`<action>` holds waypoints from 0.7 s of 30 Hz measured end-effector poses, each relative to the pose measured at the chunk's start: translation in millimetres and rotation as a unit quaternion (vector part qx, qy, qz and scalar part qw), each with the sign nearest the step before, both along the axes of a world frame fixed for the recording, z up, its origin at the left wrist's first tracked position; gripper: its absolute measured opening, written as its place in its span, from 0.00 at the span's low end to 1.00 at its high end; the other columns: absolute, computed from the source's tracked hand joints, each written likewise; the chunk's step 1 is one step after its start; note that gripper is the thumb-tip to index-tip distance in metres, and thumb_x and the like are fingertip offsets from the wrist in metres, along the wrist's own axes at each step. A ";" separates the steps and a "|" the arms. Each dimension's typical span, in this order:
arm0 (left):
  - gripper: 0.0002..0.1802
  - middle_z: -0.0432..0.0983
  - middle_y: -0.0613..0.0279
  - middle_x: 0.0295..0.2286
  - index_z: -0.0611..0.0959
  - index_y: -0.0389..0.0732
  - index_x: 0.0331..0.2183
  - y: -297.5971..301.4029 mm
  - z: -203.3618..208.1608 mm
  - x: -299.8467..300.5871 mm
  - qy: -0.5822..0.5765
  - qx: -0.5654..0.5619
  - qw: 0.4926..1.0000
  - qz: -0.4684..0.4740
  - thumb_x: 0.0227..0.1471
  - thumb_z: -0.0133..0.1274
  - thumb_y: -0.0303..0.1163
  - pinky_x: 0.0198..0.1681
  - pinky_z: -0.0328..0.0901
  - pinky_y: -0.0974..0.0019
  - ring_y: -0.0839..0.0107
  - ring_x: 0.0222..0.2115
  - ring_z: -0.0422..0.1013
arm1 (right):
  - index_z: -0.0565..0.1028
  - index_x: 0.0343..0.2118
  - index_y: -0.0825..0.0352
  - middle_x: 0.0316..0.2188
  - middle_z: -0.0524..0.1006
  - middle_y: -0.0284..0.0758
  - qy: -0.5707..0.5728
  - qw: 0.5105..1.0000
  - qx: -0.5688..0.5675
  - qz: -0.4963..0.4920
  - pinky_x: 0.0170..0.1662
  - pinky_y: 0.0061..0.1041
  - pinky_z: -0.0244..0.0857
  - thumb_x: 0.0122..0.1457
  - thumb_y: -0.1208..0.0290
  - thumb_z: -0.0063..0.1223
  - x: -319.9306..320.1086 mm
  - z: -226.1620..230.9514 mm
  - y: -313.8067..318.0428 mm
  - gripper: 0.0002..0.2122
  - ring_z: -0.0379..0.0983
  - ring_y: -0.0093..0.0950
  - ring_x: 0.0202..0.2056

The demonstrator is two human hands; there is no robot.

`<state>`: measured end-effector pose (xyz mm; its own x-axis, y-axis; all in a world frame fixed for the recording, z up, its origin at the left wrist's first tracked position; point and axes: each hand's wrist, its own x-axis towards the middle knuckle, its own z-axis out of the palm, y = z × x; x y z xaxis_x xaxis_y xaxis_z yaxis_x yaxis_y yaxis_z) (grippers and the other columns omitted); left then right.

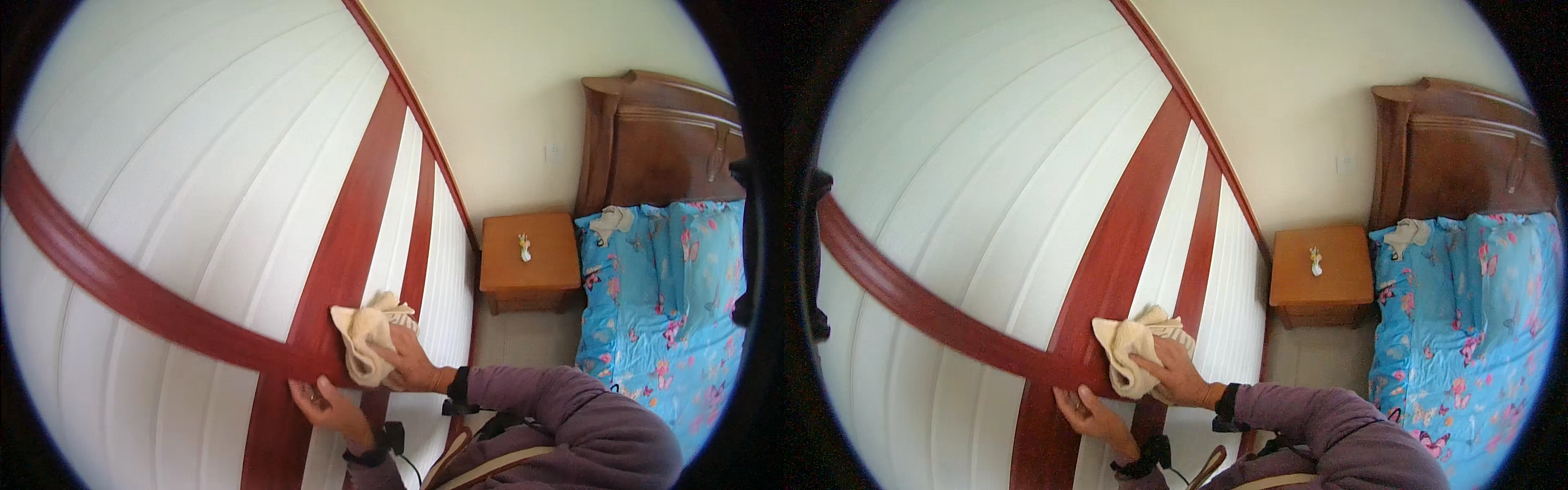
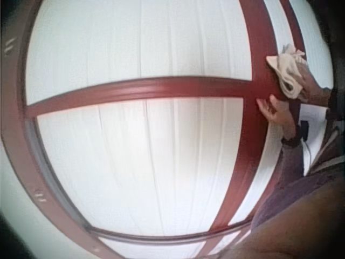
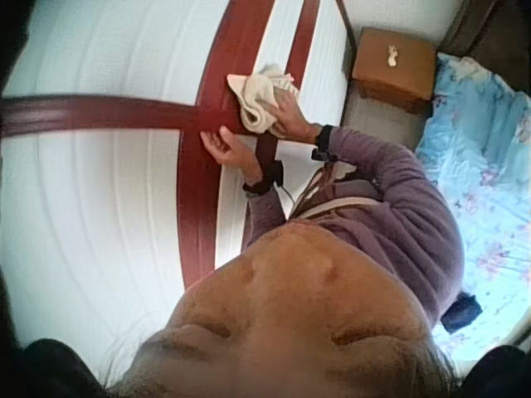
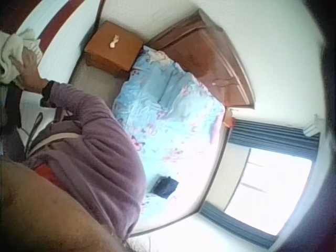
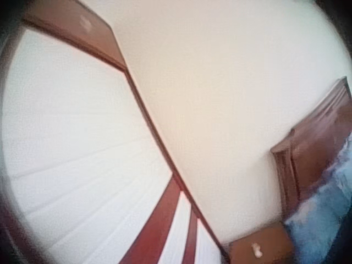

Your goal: The person wipes the exterior of a white wardrobe with red trim using a beige cloth. They systematically clean the upper, middle, and lower sections of the cabinet doors, moving the cloth in horizontal and vertical strokes.

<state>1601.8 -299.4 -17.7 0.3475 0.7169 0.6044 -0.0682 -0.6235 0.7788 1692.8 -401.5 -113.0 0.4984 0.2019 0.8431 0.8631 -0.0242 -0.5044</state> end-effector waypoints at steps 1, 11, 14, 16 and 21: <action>0.33 0.67 0.37 0.55 0.66 0.27 0.60 2.2 -6.4 -1.1 0.021 0.020 0.999 0.033 0.64 0.50 0.41 0.55 0.66 0.54 0.52 0.53 0.68 | 0.65 0.64 0.54 0.61 0.63 0.48 0.001 0.999 -0.036 -0.005 0.62 0.52 0.51 0.47 0.71 0.68 4.9 -4.0 0.3 0.38 0.58 0.48 0.62; 0.34 0.56 0.34 0.60 0.58 0.26 0.63 14.5 -78.3 5.0 -0.070 0.030 0.992 0.096 0.67 0.43 0.42 0.61 0.60 0.53 0.49 0.58 0.61 | 0.66 0.62 0.55 0.61 0.60 0.51 -0.014 1.000 -0.009 -0.012 0.61 0.56 0.48 0.49 0.64 0.67 100.6 -25.0 -11.0 0.35 0.57 0.52 0.61; 0.34 0.59 0.31 0.57 0.60 0.26 0.61 7.8 -72.7 23.7 -0.059 0.234 0.946 0.217 0.67 0.43 0.44 0.56 0.63 0.53 0.47 0.54 0.64 | 0.63 0.64 0.58 0.62 0.60 0.52 -0.002 0.999 -0.011 -0.033 0.62 0.54 0.48 0.55 0.65 0.58 136.1 -25.0 -18.9 0.32 0.56 0.52 0.61; 0.34 0.63 0.29 0.53 0.62 0.26 0.60 8.6 -66.9 31.8 -0.042 0.422 0.854 0.300 0.67 0.44 0.45 0.50 0.68 0.53 0.44 0.49 0.68 | 0.62 0.64 0.59 0.62 0.59 0.52 0.032 0.999 -0.005 -0.037 0.62 0.54 0.47 0.56 0.66 0.55 158.9 -26.2 -24.9 0.31 0.56 0.53 0.62; 0.31 0.55 0.23 0.58 0.59 0.33 0.63 16.0 -72.7 8.2 0.046 0.391 0.897 0.201 0.68 0.42 0.41 0.53 0.66 0.41 0.33 0.57 0.61 | 0.61 0.65 0.63 0.63 0.58 0.52 0.044 0.997 0.009 -0.067 0.66 0.52 0.43 0.55 0.68 0.51 228.8 -29.2 -40.6 0.32 0.54 0.53 0.64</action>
